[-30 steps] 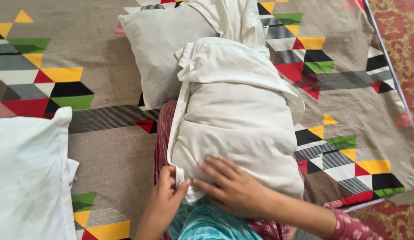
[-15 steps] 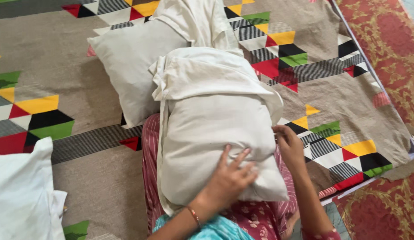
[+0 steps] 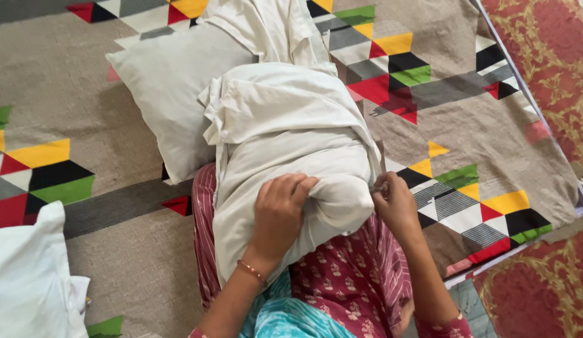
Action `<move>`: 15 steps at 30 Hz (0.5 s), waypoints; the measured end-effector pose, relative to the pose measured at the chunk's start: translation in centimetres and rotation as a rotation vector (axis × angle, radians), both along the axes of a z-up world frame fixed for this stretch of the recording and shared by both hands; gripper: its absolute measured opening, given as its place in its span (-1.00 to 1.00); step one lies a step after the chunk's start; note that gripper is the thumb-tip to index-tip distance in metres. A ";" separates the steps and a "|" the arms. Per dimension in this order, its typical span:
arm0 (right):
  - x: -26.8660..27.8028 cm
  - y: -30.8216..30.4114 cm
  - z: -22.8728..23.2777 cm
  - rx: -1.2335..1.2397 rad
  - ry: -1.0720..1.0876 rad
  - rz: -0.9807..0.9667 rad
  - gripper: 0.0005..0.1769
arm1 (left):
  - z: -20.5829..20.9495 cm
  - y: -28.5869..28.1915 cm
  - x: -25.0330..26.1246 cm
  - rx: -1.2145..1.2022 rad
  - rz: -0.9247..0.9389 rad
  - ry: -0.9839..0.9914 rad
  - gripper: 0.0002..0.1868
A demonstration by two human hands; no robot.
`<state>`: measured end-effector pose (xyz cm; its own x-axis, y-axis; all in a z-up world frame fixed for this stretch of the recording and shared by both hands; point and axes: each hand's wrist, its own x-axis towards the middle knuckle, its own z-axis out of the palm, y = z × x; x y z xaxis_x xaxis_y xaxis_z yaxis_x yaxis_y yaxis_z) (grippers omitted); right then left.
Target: The person sits on a bed and puts white pillowcases onto pillows. They handle the pillowcases and pillows by hand, inserting the pillows into the cases and smoothing the fabric. The person works on one pillow at a time, completing the task for several pillows.
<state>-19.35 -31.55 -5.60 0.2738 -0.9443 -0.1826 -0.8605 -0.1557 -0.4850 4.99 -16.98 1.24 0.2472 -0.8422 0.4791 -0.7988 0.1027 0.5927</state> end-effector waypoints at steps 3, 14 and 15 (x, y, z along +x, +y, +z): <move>0.6 2.7 2.0 0.105 -0.131 0.025 -0.47 | 0.1 -0.3 0.3 0.015 0.036 0.034 -0.55; -2.3 4.6 4.1 0.865 -1.379 -0.145 -0.53 | 1.9 -2.0 1.8 -0.117 0.045 -0.142 -0.47; -3.0 5.3 5.1 0.913 -1.516 -0.045 -0.57 | 2.1 -1.7 1.7 -0.111 0.027 -0.183 -0.45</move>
<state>-22.35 -26.21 -0.48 0.6652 -0.7069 -0.2402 0.3895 0.6030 -0.6961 6.70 -18.73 3.35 0.1694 -0.7762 0.6073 -0.8955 0.1361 0.4237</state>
